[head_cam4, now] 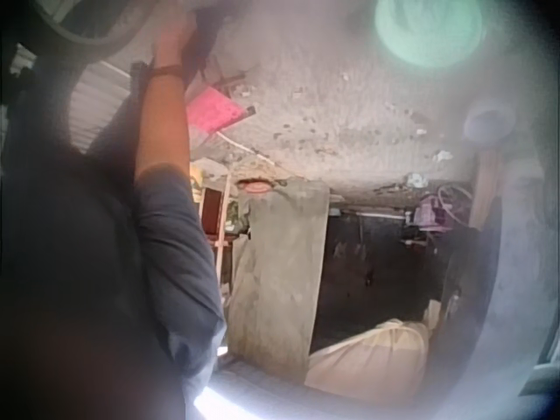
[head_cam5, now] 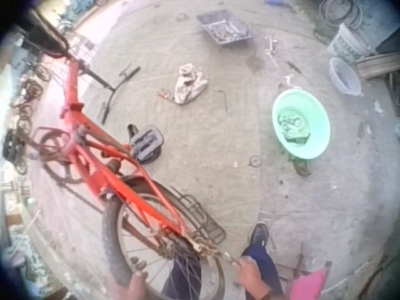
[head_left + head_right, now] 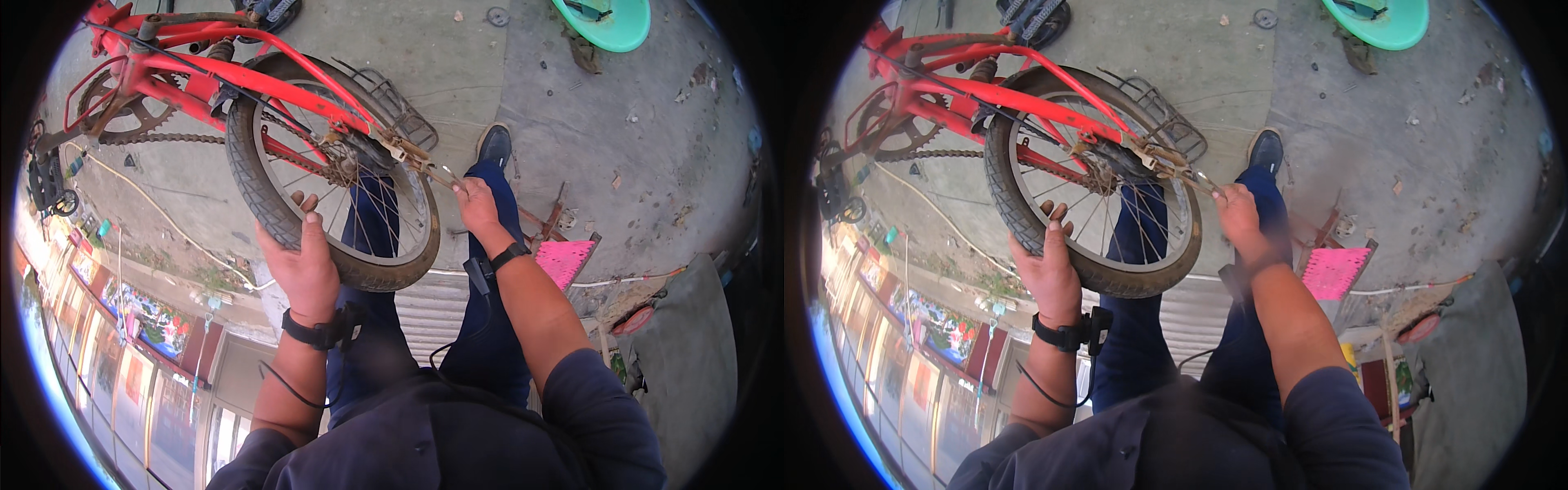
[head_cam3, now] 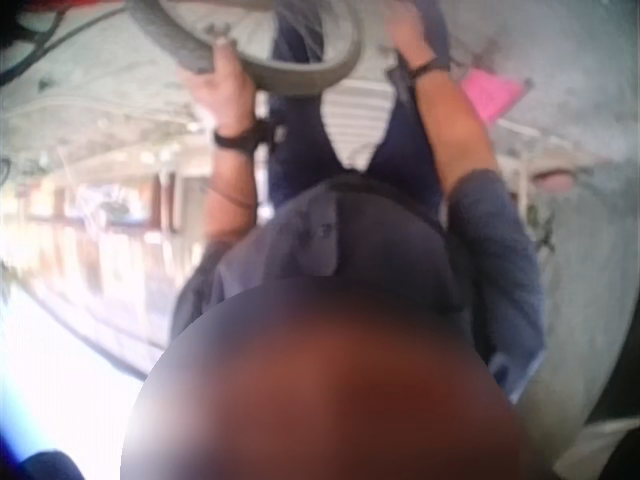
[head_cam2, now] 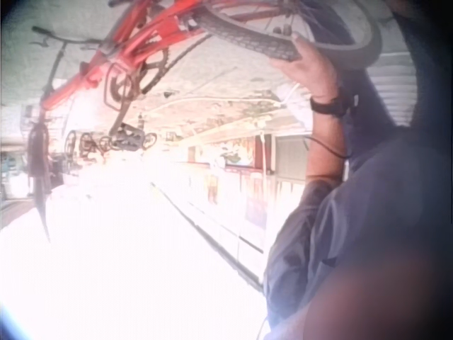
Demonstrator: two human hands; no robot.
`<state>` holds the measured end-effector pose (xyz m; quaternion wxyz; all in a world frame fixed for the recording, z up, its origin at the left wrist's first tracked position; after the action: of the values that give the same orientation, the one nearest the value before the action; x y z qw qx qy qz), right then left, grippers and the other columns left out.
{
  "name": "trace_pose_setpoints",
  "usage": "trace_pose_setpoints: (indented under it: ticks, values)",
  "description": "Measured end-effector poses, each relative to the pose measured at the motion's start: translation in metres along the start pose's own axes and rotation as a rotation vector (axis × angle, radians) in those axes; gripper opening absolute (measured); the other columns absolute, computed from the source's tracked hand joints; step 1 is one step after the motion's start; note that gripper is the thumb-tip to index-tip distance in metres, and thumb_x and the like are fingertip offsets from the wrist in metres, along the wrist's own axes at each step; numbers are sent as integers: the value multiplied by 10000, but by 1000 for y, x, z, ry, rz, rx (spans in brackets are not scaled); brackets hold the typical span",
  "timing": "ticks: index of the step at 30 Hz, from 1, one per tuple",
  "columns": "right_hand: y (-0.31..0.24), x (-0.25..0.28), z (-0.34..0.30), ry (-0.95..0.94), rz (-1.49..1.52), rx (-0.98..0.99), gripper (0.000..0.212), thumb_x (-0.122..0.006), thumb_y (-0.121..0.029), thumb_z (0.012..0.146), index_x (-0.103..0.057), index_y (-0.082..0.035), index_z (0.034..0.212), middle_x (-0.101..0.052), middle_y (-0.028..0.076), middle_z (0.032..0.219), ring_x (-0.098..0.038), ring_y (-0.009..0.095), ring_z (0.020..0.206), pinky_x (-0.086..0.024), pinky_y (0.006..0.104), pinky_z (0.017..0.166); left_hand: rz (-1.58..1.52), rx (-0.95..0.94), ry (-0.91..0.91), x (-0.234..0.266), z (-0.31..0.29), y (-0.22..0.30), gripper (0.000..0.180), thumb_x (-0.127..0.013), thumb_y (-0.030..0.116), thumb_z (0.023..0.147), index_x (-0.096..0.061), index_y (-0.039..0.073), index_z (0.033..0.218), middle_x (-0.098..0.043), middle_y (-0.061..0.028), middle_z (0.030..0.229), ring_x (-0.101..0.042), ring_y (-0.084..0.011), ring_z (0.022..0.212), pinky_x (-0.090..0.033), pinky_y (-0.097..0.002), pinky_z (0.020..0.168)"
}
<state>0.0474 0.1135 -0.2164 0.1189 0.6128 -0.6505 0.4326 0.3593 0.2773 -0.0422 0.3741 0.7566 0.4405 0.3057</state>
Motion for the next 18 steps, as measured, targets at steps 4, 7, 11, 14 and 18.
trace_pose_setpoints:
  ticks: [4,7,11,14,18]
  values:
    - [1,-7,20,-158,-18,-86,275,-604,-262,1006,-711,-64,1164,-670,211,1146,-635,406,1068,-508,448,930,-1,-1,5,1,0,1,565,-593,-24,983,-308,-46,1470,-569,-189,1336,-635,-283,1211,-496,-399,1047]
    - [-6,21,33,-163,-40,-100,321,-594,-297,1014,-686,-69,1219,-694,226,1091,-648,438,1029,-513,467,906,1,-14,-2,0,0,1,561,-596,-22,982,-314,-45,1466,-570,-186,1333,-635,-281,1208,-501,-395,1040]
    - [-56,54,57,-83,-64,183,378,-591,-280,1018,-641,-40,1306,-710,232,1034,-677,407,962,-533,446,871,-15,-16,-2,0,0,1,564,-599,-18,981,-314,-48,1467,-571,-183,1332,-632,-280,1211,-498,-392,1041]
    - [-78,54,72,-232,22,170,386,-583,-215,1025,-603,-20,1358,-714,180,1009,-702,288,850,-560,391,799,-6,-15,-5,0,0,1,565,-598,-18,980,-313,-52,1467,-571,-184,1333,-631,-280,1214,-496,-387,1036]
    - [-95,58,77,-374,25,86,383,-577,-163,1016,-574,-49,1382,-713,200,1027,-710,331,896,-560,390,836,-15,-10,6,1,0,-1,565,-593,-23,980,-312,-52,1469,-570,-189,1333,-631,-273,1215,-498,-376,1021]
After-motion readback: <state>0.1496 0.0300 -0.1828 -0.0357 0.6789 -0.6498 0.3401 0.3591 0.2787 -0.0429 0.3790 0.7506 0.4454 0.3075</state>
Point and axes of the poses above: each hand's wrist, its own z-axis towards the middle knuckle, its own x-axis out of the back of the hand, y = z × x, the point moved 8 cm from there along z, towards the middle knuckle
